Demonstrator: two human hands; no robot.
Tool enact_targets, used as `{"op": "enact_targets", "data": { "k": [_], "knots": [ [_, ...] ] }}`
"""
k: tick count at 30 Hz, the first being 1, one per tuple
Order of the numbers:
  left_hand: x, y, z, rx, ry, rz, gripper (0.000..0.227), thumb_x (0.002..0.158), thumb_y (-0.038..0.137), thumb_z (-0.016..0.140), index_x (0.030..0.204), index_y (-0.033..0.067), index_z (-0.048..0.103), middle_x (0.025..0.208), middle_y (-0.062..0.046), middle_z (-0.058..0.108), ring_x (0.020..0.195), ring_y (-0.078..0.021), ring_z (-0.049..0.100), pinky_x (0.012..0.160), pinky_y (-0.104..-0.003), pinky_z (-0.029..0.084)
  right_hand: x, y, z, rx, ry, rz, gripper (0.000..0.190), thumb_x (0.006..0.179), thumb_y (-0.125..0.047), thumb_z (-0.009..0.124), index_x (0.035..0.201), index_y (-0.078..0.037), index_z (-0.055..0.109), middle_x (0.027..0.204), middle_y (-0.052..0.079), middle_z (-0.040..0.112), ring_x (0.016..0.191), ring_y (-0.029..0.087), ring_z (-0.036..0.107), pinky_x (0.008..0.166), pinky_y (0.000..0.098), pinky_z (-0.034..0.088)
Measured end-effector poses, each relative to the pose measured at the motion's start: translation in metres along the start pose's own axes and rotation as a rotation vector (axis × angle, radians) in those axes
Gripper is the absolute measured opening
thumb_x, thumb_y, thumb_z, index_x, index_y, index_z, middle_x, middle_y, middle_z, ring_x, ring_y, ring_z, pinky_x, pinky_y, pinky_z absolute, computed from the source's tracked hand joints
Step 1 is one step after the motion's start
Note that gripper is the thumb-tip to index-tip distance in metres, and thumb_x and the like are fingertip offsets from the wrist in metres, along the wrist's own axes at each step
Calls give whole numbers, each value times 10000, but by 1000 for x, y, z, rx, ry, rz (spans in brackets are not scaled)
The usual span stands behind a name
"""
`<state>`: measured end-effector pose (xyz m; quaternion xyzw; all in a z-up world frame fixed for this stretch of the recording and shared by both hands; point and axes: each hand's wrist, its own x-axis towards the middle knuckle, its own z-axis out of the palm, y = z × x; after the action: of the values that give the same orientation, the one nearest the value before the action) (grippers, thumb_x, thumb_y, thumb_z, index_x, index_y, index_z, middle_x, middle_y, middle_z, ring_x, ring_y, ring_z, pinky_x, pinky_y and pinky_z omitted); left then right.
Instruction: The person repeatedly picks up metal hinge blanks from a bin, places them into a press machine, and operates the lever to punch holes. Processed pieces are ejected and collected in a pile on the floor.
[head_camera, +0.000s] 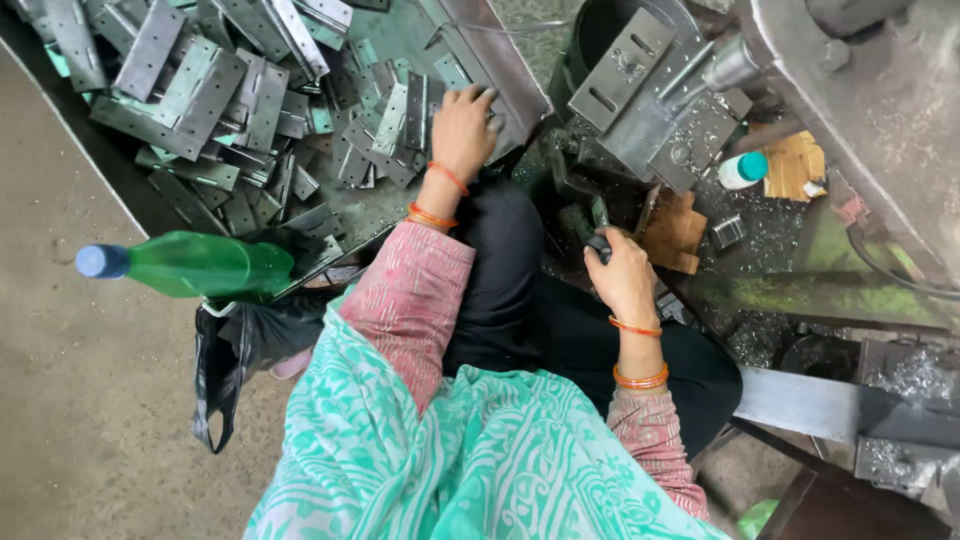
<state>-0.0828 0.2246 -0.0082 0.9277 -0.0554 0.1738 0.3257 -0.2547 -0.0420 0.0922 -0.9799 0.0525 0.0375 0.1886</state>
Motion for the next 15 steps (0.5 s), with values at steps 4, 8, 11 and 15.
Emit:
{"op": "enact_targets", "data": {
  "k": [4, 8, 11, 15],
  "knots": [
    [-44, -80, 15, 204, -53, -205, 471, 812, 218, 760, 1247, 71, 657, 1133, -148, 651, 1084, -377, 621, 822, -501, 557, -2, -2, 1, -6, 11, -43, 374, 878, -337, 708, 1192, -133, 708, 1114, 161, 723, 1031, 408, 678, 837, 505, 542],
    [-62, -104, 54, 222, -184, -333, 445, 850, 175, 736, 1256, 40, 615, 1186, -173, 597, 1005, -379, 660, 812, -506, 567, 3, 2, 6, -26, -10, -19, 391, 873, -340, 712, 1208, -140, 708, 1108, 176, 716, 1031, 415, 675, 839, 507, 540],
    [-69, -99, 77, 244, -116, -365, 451, 875, 95, 708, 1303, 41, 577, 1278, -197, 533, 953, -383, 671, 800, -512, 557, 3, 3, 7, -16, -10, -20, 395, 868, -340, 711, 1210, -141, 708, 1108, 178, 716, 1031, 413, 677, 845, 502, 542],
    [-72, -99, 91, 127, 114, -417, 683, 745, -61, 696, 1391, 49, 505, 1299, -235, 474, 969, -433, 643, 827, -512, 534, 2, 2, 6, -20, -28, 3, 389, 865, -343, 708, 1203, -149, 710, 1106, 170, 720, 1036, 406, 679, 845, 499, 543]
  ]
}}
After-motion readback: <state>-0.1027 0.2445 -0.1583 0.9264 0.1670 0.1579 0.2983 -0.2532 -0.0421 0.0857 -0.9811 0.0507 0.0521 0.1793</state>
